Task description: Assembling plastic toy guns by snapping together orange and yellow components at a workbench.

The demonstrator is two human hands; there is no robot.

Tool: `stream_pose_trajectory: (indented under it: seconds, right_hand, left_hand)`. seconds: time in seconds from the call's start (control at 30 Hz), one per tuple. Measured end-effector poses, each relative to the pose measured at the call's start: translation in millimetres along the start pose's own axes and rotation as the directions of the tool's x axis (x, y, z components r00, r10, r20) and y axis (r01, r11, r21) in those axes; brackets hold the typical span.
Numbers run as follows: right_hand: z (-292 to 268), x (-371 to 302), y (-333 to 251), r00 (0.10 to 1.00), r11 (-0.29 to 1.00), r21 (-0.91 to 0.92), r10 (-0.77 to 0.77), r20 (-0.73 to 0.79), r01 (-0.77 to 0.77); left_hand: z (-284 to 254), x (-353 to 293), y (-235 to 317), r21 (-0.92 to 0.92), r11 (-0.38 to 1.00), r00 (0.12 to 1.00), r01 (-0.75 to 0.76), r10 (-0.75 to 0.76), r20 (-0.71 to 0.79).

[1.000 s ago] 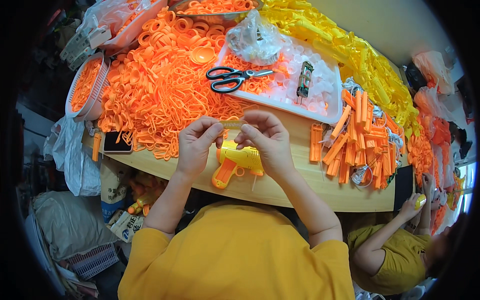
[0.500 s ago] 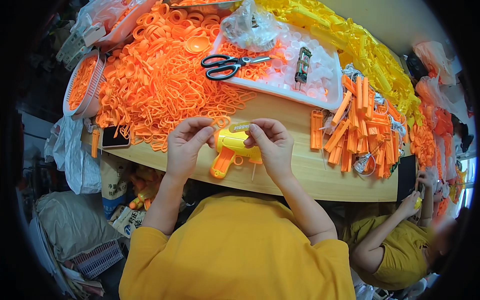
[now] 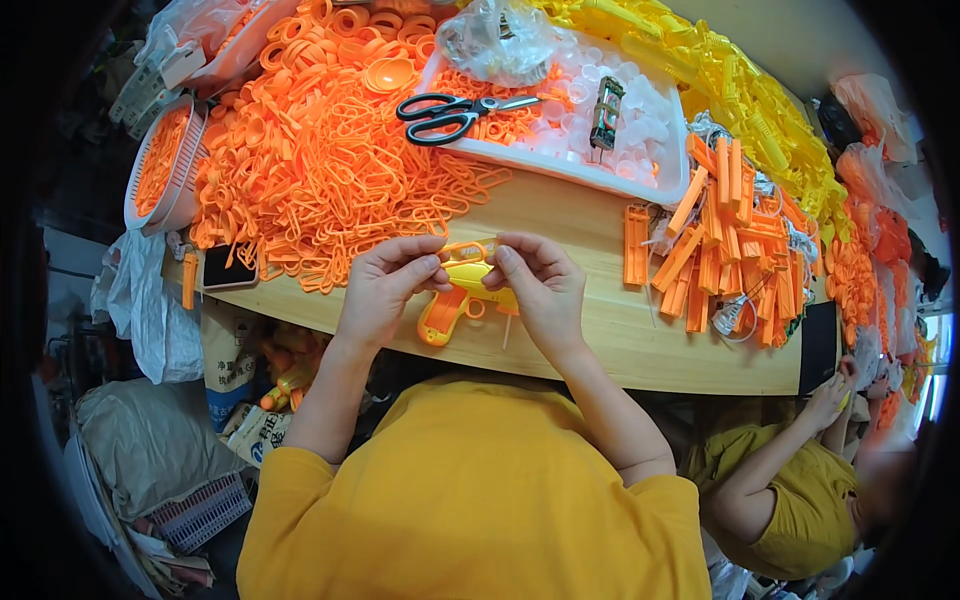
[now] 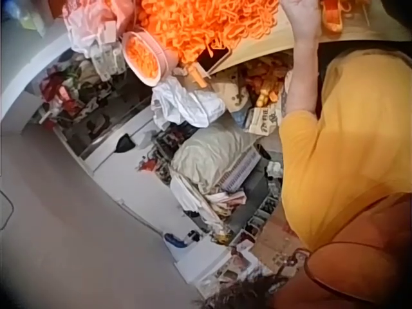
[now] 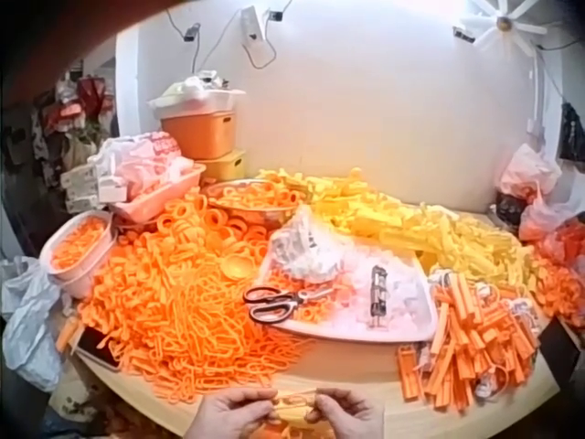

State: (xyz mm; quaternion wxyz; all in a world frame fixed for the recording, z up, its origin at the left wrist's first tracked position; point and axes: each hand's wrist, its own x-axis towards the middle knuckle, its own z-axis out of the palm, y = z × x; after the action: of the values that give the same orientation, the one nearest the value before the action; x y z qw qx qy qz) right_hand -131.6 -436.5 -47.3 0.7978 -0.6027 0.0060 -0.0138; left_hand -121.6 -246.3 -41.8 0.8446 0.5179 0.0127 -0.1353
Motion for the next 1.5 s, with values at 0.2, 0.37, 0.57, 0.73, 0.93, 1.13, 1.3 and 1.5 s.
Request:
stream_pose_trajectory:
  seconds: [0.2, 0.37, 0.57, 0.73, 0.93, 1.13, 1.3, 1.5]
  right_hand:
    - [-1, 0, 1, 1.000, 1.000, -0.020, 0.017, 0.006, -0.017]
    - [2, -2, 1, 0.998, 0.999, 0.011, 0.034, 0.045, -0.035]
    - [0, -3, -1, 0.994, 0.997, 0.034, 0.064, 0.087, -0.067]
    - [-3, -4, -3, 0.992, 0.996, 0.047, 0.067, 0.107, -0.073]
    - [-3, -4, -3, 0.994, 0.995, 0.066, 0.063, 0.092, -0.070]
    - [-5, -3, -2, 0.985, 0.943, 0.282, 0.171, 0.036, -0.174]
    - [8, -13, 3, 0.934, 0.937, -0.099, -0.343, -0.094, 0.334]
    - [4, -11, 6, 0.584, 0.366, -0.514, -0.724, 0.366, 0.776]
  left_hand:
    - [4, 1, 1, 0.006, 1.000, 1.000, 0.007, -0.007, -0.018]
    - [6, 2, -2, 0.106, 0.994, 0.999, -0.028, 0.031, -0.028]
    - [7, 1, -2, 0.121, 0.992, 0.999, -0.028, 0.031, -0.027]
    - [5, 3, -5, 0.126, 0.991, 0.999, -0.050, 0.049, 0.005]
    - [7, 1, -4, 0.113, 0.989, 0.995, -0.095, 0.093, 0.029]
    - [10, -2, -8, 0.073, 0.995, 0.997, -0.073, 0.074, -0.005]
    - [29, -9, -9, -0.197, 0.980, 0.999, 0.008, -0.018, -0.050]
    - [33, -16, -15, -0.434, 0.875, 0.976, 0.215, -0.210, 0.061]
